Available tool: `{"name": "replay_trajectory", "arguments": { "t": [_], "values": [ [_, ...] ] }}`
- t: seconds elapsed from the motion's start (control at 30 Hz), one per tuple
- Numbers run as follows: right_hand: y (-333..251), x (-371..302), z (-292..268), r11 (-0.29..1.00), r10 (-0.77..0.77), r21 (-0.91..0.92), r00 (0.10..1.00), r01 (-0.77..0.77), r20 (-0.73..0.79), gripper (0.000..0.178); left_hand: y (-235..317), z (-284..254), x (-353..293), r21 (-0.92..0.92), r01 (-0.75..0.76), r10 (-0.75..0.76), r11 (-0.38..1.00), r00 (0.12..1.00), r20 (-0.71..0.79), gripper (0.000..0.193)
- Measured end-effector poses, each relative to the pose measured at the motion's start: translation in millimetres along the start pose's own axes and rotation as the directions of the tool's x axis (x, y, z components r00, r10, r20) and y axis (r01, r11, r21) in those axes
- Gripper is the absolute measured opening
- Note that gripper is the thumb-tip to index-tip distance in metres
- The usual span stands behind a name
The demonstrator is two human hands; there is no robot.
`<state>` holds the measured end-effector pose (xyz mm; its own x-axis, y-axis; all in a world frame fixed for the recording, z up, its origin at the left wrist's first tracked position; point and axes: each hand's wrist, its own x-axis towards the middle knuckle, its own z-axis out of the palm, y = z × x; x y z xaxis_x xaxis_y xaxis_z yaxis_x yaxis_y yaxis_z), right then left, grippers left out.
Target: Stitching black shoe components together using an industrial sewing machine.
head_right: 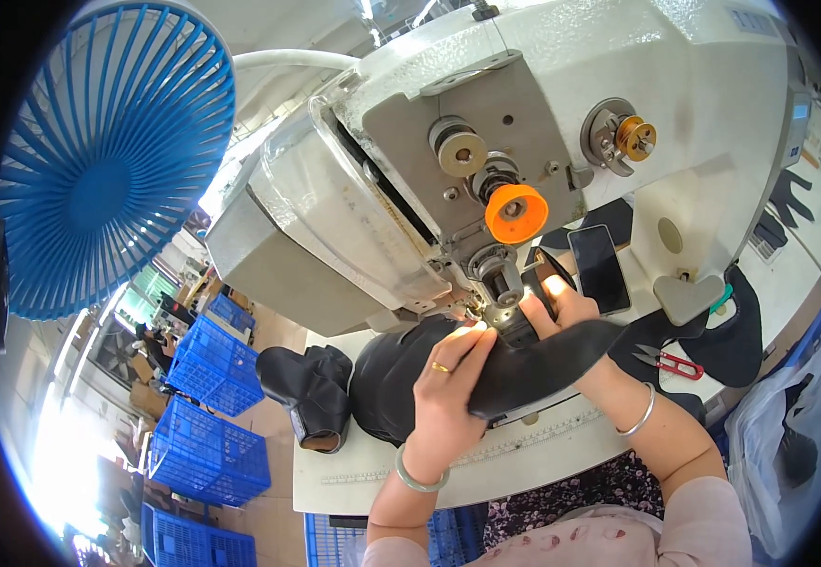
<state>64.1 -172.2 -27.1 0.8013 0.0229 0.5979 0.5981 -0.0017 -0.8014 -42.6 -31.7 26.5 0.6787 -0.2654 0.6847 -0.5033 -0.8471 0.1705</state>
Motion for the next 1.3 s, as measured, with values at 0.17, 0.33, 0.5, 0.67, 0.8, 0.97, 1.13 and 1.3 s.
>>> {"name": "replay_trajectory", "arguments": {
  "t": [0.17, 0.33, 0.5, 0.67, 0.8, 0.97, 1.13, 1.3],
  "values": [
    [-9.2, 4.5, -7.2, 0.994, 0.094, 0.048, 0.990, -0.100, 0.103, 0.022, -23.0, -3.7, -2.8, -0.398, 0.078, -0.094, 0.914, 0.995, -0.022, 0.050],
    [-11.4, -1.9, -0.3, 0.993, 0.120, -0.022, 0.991, -0.118, 0.059, 0.023, -15.6, -6.7, -4.7, -0.135, -0.015, 0.021, 0.991, 0.999, 0.045, 0.050],
    [-10.9, -5.8, 2.6, 0.995, 0.076, -0.067, 0.997, -0.076, -0.010, 0.023, -19.0, -10.2, -2.2, -0.144, -0.058, 0.063, 0.988, 0.998, 0.027, 0.053],
    [-15.8, -2.4, -0.5, 0.988, 0.040, -0.150, 0.999, -0.036, 0.018, 0.024, -24.8, -6.4, -1.9, -0.131, -0.122, 0.123, 0.984, 0.992, -0.001, 0.065],
    [-21.5, -2.5, -1.8, 0.977, 0.078, -0.200, 0.997, -0.071, 0.027, 0.023, -29.8, -6.2, -0.5, -0.153, -0.101, 0.102, 0.983, 0.995, 0.000, 0.055],
    [-22.8, 1.2, 0.5, 0.983, 0.031, -0.184, 0.999, -0.023, 0.037, 0.020, -34.3, -11.1, 4.4, -0.214, -0.075, 0.081, 0.974, 0.997, 0.018, 0.046],
    [-17.6, 1.0, -2.9, 0.983, 0.065, -0.180, 0.994, -0.048, 0.090, 0.019, -26.5, -10.9, 0.6, -0.084, -0.097, 0.101, 0.992, 0.994, 0.039, 0.049],
    [-10.2, 3.9, -5.3, 0.991, 0.012, -0.133, 0.995, 0.000, 0.094, 0.019, -38.4, -12.4, 0.7, -0.344, -0.032, 0.046, 0.939, 0.999, 0.030, 0.060]
  ]
}}
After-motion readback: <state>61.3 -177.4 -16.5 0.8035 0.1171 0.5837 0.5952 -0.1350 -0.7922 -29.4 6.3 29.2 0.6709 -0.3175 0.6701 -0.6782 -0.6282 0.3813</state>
